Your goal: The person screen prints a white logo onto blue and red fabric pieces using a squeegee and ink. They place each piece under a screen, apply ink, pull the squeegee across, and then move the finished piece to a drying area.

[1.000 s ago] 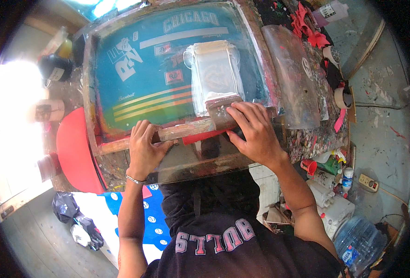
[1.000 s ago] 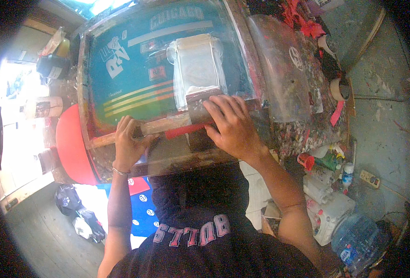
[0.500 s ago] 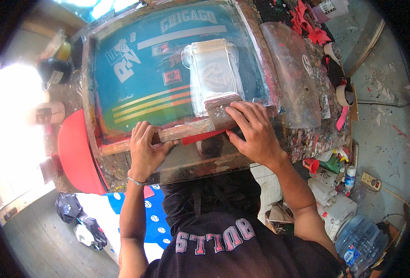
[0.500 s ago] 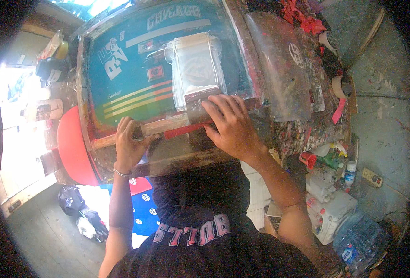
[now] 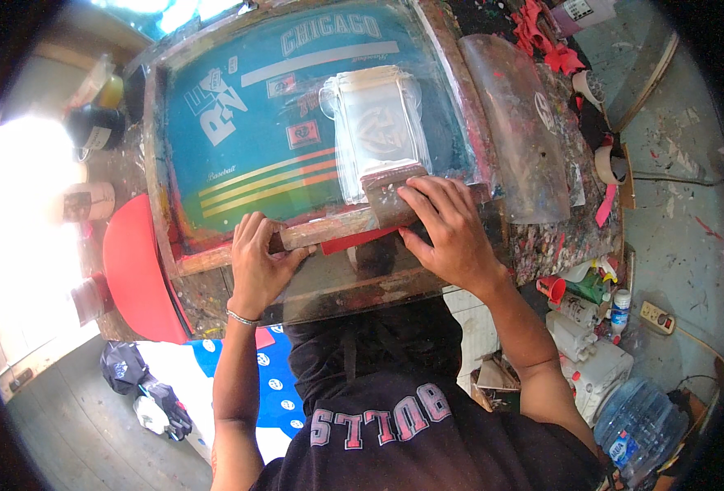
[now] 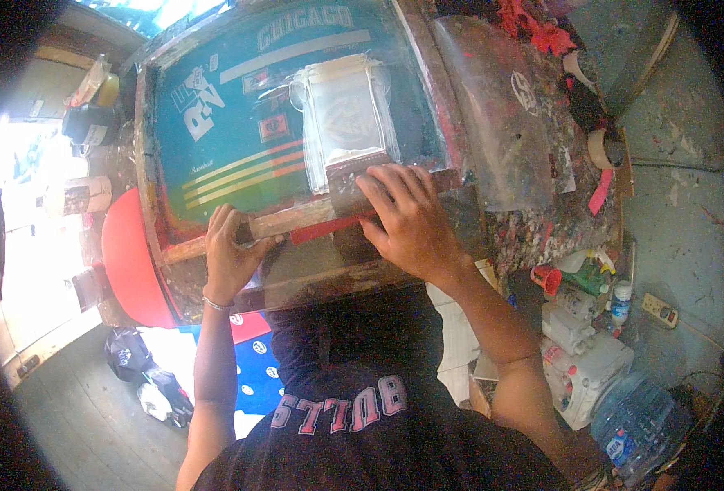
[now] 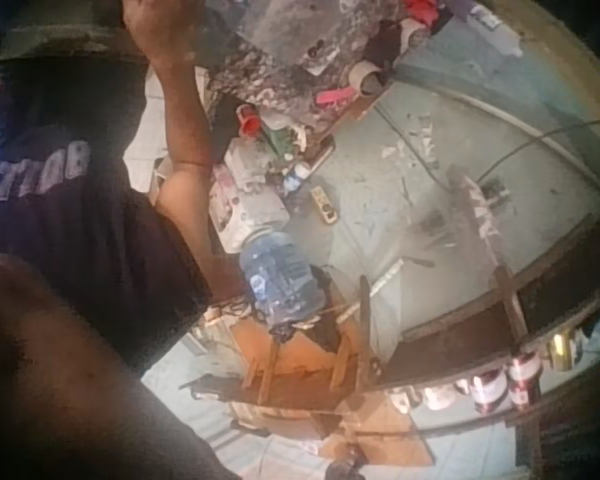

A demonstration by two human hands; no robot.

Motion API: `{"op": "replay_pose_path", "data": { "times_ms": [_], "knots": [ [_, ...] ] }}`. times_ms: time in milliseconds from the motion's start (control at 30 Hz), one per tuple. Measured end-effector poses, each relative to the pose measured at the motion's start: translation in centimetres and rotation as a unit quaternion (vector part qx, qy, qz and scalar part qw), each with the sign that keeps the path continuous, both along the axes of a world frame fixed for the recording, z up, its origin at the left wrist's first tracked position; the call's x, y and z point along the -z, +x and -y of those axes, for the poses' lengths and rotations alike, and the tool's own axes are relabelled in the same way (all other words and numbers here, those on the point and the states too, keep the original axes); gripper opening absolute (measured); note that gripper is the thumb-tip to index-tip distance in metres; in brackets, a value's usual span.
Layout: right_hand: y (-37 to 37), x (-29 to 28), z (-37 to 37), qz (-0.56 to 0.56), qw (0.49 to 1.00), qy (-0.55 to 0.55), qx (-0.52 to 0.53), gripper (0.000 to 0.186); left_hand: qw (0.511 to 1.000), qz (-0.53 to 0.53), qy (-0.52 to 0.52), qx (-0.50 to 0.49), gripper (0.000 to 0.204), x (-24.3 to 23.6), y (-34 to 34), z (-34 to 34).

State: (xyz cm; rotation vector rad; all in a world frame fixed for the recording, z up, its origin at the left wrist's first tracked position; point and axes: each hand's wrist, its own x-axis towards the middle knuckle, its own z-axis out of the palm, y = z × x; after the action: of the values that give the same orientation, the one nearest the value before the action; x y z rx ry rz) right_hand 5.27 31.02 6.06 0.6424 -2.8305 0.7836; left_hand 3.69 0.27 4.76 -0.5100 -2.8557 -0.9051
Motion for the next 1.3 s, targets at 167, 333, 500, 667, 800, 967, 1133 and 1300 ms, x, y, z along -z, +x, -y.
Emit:
{"op": "replay_pose_path", "data": {
  "times_ms": [167,333,500,667,800,967,1133,1300],
  "knots": [
    [-0.07,-0.08,0.02,0.004,1.0,0.002,0.0,0.061,1.0,-0.006,0.005,0.002,0.045,0.23,0.0,0.11],
    [0.04,-0.15,0.05,-0.005,1.0,0.002,0.004,0.061,1.0,-0.011,0.01,0.003,0.044,0.11,0.09,0.11],
    [-0.09,-0.07,0.19,0.002,1.0,-0.001,0.005,0.061,1.0,-0.007,0.012,-0.006,0.043,0.31,0.13,0.06],
    [-0.06,0.31,0.13,-0.007,1.0,0.005,0.01,0.06,1.0,0.007,-0.009,-0.009,0.046,0.36,0.3,0.12],
    [-0.05,-0.08,0.31,0.0,1.0,0.006,0.008,0.06,1.0,-0.01,-0.004,-0.006,0.046,0.53,0.26,0.29],
    [-0.07,-0.41,0.31,0.002,1.0,0.02,0.007,0.059,1.0,-0.003,-0.01,-0.005,0.046,0.27,0.21,0.42],
    [-0.15,-0.59,0.34,-0.001,0.999,0.032,0.003,0.059,1.0,-0.007,-0.005,-0.005,0.047,0.32,0.18,0.48],
    [-0.1,-0.41,0.37,0.003,1.0,0.026,0.004,0.059,1.0,-0.011,-0.006,-0.002,0.048,0.57,0.15,0.62]
  ]
}}
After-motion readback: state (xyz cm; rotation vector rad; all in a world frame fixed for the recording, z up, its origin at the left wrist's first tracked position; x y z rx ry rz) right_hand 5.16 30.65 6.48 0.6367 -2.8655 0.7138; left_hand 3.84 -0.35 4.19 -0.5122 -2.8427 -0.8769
